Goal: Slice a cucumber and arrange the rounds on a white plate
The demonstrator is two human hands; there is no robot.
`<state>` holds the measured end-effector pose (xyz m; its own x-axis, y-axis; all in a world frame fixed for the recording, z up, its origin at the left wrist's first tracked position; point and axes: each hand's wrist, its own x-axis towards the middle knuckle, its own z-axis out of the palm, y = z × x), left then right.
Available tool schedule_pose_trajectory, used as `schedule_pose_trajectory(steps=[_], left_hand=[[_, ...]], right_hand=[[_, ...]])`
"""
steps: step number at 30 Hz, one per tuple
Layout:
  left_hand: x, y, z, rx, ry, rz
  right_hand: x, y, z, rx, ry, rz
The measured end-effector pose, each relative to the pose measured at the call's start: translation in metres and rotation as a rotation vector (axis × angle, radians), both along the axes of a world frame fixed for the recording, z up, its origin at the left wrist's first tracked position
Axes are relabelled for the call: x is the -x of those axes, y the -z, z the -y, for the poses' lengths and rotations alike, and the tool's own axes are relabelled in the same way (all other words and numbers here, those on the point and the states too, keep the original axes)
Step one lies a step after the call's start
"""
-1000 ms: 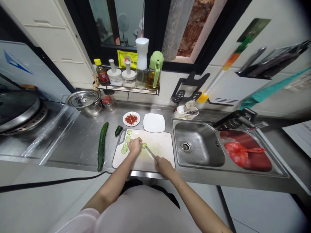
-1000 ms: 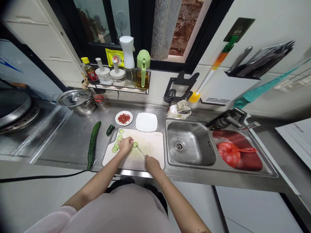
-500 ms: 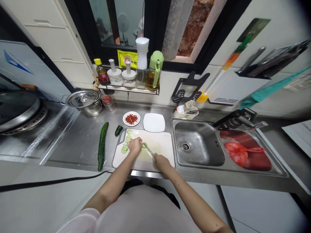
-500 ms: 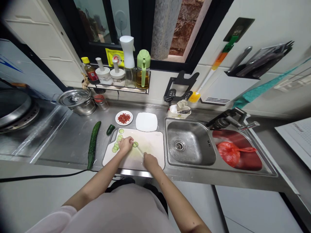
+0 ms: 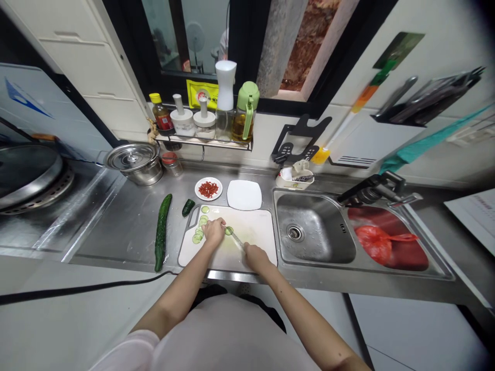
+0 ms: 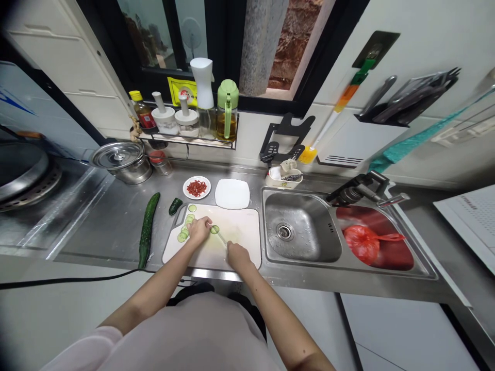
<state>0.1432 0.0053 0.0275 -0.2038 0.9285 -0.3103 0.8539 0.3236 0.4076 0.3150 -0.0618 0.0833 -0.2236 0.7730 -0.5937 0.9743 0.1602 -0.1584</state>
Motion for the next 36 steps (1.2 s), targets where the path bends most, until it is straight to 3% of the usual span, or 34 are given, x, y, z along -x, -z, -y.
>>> schedule_pose_trajectory(steps=[21, 36], left_hand=[[0.000, -0.005, 0.001, 0.027, -0.004, 0.001], [-0.006, -0.010, 0.015, -0.050, 0.029, -0.028]], right_hand=[[0.002, 0.002, 0.004, -0.019, 0.008, -0.005], [-0.018, -0.005, 0.029, 0.016, 0.022, 0.022]])
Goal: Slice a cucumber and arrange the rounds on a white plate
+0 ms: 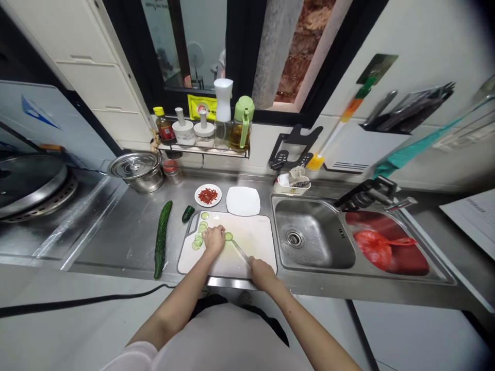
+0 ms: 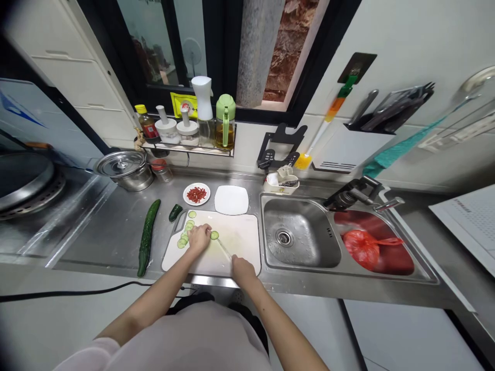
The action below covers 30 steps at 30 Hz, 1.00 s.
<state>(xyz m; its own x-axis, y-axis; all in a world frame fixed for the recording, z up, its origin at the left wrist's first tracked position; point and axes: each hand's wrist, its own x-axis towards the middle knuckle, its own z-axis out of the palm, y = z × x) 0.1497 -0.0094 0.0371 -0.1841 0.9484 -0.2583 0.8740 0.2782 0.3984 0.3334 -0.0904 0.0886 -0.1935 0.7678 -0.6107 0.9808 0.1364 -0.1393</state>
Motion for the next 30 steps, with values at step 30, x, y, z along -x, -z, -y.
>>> schedule_pose_trajectory(steps=[30], left_hand=[[0.005, -0.017, 0.021, 0.006, -0.141, 0.232]], right_hand=[[-0.018, 0.003, -0.034, -0.174, 0.153, 0.044]])
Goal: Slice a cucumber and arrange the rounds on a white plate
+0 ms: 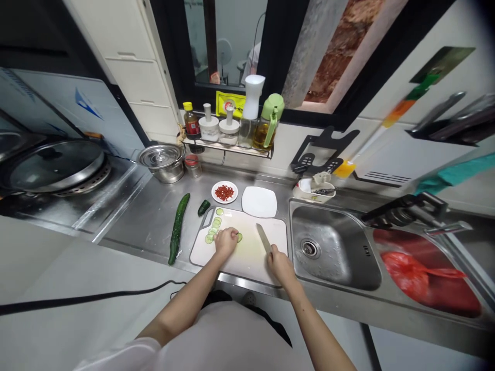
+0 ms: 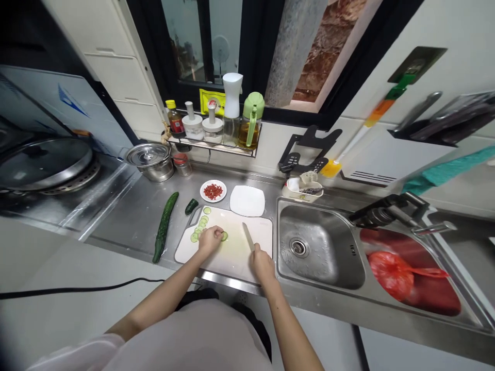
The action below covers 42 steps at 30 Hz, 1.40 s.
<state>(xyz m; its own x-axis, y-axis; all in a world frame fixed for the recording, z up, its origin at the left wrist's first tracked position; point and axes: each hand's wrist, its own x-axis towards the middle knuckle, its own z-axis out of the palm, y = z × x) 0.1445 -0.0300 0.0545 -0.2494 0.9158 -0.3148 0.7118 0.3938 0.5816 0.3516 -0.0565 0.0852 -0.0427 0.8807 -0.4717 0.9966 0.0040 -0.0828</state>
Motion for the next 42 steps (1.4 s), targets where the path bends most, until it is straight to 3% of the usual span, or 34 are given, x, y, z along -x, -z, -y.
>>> schedule_pose_trajectory(steps=[8, 12, 21, 30, 35, 42], left_hand=[[0.064, 0.007, 0.046, 0.022, -0.248, 0.013], [0.083, 0.010, 0.054, 0.042, -0.303, -0.049], [0.086, 0.013, 0.050, 0.056, -0.272, -0.167], [0.080, 0.019, 0.052, -0.011, -0.286, -0.224], [0.060, 0.014, 0.033, -0.111, -0.293, -0.166], [0.047, 0.008, -0.031, -0.126, -0.279, -0.235]], right_hand=[[0.007, 0.003, -0.006, 0.011, -0.028, 0.005], [0.008, 0.008, -0.007, -0.003, -0.052, -0.002], [0.008, 0.017, -0.008, -0.021, -0.053, 0.006], [0.009, 0.014, -0.007, -0.014, -0.044, 0.016], [0.011, 0.018, -0.006, -0.026, -0.077, 0.002], [0.013, 0.016, -0.007, 0.007, -0.091, 0.007]])
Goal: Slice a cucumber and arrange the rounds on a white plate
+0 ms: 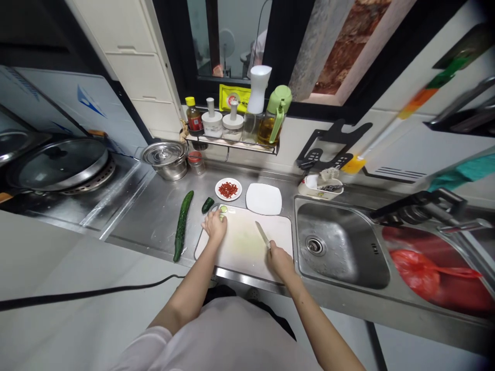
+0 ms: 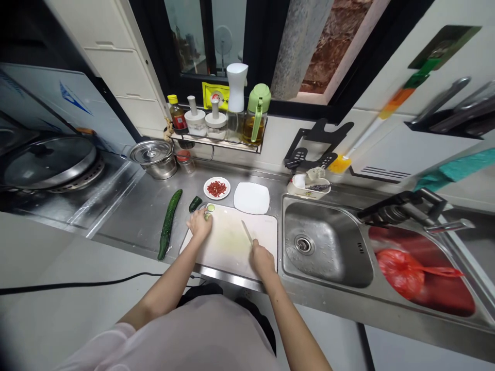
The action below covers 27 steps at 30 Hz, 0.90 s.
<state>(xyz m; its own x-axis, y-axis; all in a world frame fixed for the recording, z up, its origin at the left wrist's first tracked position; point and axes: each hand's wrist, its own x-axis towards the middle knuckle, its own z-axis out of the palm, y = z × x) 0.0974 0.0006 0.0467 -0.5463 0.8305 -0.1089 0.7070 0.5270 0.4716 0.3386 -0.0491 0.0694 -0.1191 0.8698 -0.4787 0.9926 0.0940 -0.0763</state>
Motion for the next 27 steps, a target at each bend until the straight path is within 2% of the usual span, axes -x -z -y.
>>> schedule_pose_trajectory(steps=[6, 12, 16, 21, 27], left_hand=[[0.013, 0.006, -0.041, 0.117, 0.033, -0.088], [0.017, 0.011, -0.055, 0.187, 0.104, -0.138], [0.016, 0.009, -0.058, 0.188, 0.095, -0.120], [0.008, 0.002, -0.057, 0.180, 0.108, -0.002], [-0.015, 0.009, -0.033, 0.171, 0.171, 0.267]], right_hand=[[0.000, 0.001, 0.001, -0.011, -0.006, -0.001], [0.000, 0.002, 0.000, 0.021, 0.007, -0.012], [-0.001, 0.003, 0.000, 0.011, 0.002, -0.030], [-0.001, 0.003, 0.000, 0.017, 0.006, -0.020], [0.000, 0.003, 0.001, 0.003, 0.007, -0.017]])
